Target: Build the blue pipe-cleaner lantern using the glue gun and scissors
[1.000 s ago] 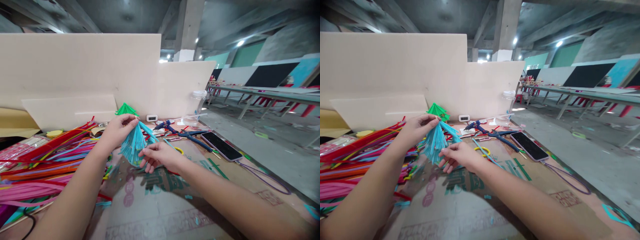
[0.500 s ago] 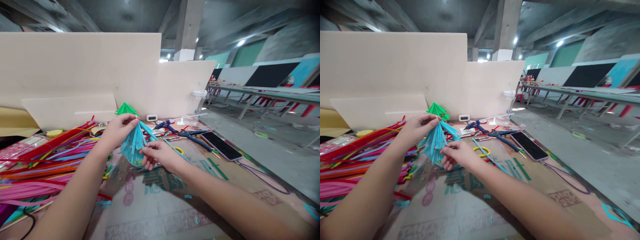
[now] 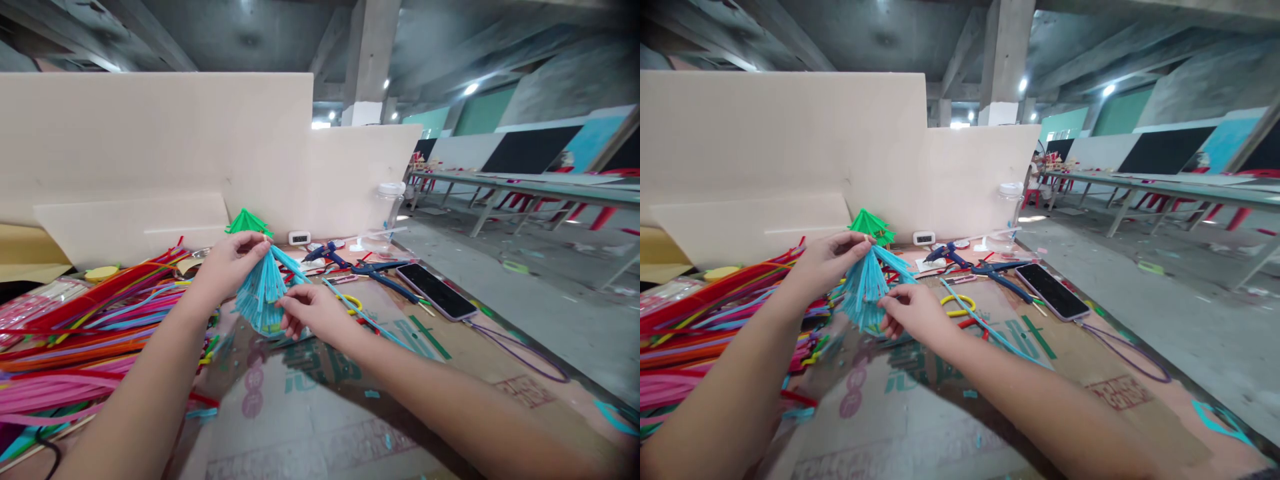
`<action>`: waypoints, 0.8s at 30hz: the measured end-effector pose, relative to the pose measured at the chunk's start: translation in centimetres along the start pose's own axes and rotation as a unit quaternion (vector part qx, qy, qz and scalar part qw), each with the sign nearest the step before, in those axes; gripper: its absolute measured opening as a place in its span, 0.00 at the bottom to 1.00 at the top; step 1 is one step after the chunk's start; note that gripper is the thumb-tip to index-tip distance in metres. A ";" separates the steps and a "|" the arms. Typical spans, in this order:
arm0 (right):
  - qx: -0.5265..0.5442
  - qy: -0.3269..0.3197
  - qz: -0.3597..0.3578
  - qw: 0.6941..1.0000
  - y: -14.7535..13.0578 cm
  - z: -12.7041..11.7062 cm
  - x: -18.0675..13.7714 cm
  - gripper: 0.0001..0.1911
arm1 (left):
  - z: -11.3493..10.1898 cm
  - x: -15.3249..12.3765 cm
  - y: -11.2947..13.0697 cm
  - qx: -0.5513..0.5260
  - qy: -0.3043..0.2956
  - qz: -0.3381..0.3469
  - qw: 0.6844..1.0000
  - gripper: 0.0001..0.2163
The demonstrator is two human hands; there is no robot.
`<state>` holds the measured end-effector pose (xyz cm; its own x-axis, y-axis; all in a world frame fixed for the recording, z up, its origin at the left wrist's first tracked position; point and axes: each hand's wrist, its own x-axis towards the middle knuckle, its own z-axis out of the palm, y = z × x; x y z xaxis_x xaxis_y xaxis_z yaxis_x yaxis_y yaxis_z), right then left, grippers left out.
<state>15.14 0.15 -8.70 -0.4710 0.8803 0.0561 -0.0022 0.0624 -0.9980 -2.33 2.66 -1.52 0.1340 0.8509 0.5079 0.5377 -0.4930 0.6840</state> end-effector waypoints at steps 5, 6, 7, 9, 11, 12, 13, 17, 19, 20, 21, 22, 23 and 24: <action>-0.004 -0.011 0.011 1.000 -0.2 -0.2 0.2 0.09 | 0.0 0.0 0.0 0.001 -0.007 0.001 1.000 0.18; -0.009 -0.015 0.015 1.000 -0.2 -0.2 0.2 0.09 | 0.0 0.0 0.0 0.002 -0.008 0.000 1.000 0.19; -0.013 -0.019 0.017 1.000 -0.1 -0.2 0.2 0.09 | 0.0 0.0 0.0 0.002 -0.007 -0.001 1.000 0.19; -0.014 -0.019 0.016 1.000 0.0 -0.1 0.2 0.08 | 0.0 0.1 -0.1 0.000 -0.005 -0.003 1.000 0.19; -0.012 -0.005 0.012 1.000 0.1 0.2 0.0 0.08 | 0.0 0.1 -0.3 -0.003 -0.006 -0.005 1.000 0.19; -0.010 0.007 0.010 1.000 0.1 0.3 0.0 0.08 | 0.0 0.1 -0.4 -0.007 -0.007 -0.006 1.000 0.19; -0.008 0.018 0.008 1.000 0.1 0.5 -0.1 0.08 | -0.1 0.2 -0.5 -0.012 -0.009 -0.006 1.000 0.19; 0.009 0.044 0.001 0.999 0.3 1.1 -0.5 0.07 | -0.2 0.3 -0.8 -0.032 -0.014 -0.010 0.999 0.20; 0.009 0.050 -0.011 0.999 0.5 1.3 -0.6 0.07 | -0.4 0.4 -0.7 -0.031 -0.018 -0.013 0.999 0.20; 0.008 0.055 -0.016 0.998 0.6 1.4 -0.7 0.07 | -0.4 0.4 -0.7 -0.027 -0.021 -0.013 0.999 0.20; 0.009 0.060 -0.018 0.998 0.7 1.5 -0.8 0.07 | -0.5 0.4 -0.7 -0.024 -0.024 -0.011 0.999 0.19; 0.011 0.065 -0.015 0.998 0.8 1.5 -0.8 0.07 | -0.5 0.4 -0.6 -0.021 -0.027 -0.009 0.999 0.19; 0.014 0.067 -0.010 0.998 0.9 1.5 -0.8 0.07 | -0.6 0.4 -0.6 -0.018 -0.029 -0.006 0.999 0.19; 0.015 0.065 -0.003 0.998 0.9 1.4 -0.7 0.07 | -0.6 0.4 -0.5 -0.017 -0.029 -0.002 0.999 0.19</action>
<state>14.24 -1.10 -9.68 -0.3534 0.9334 0.0631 -0.0317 0.0554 -0.9980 -3.03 3.18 -1.38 0.1798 0.8616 0.4746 0.5106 -0.4941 0.7037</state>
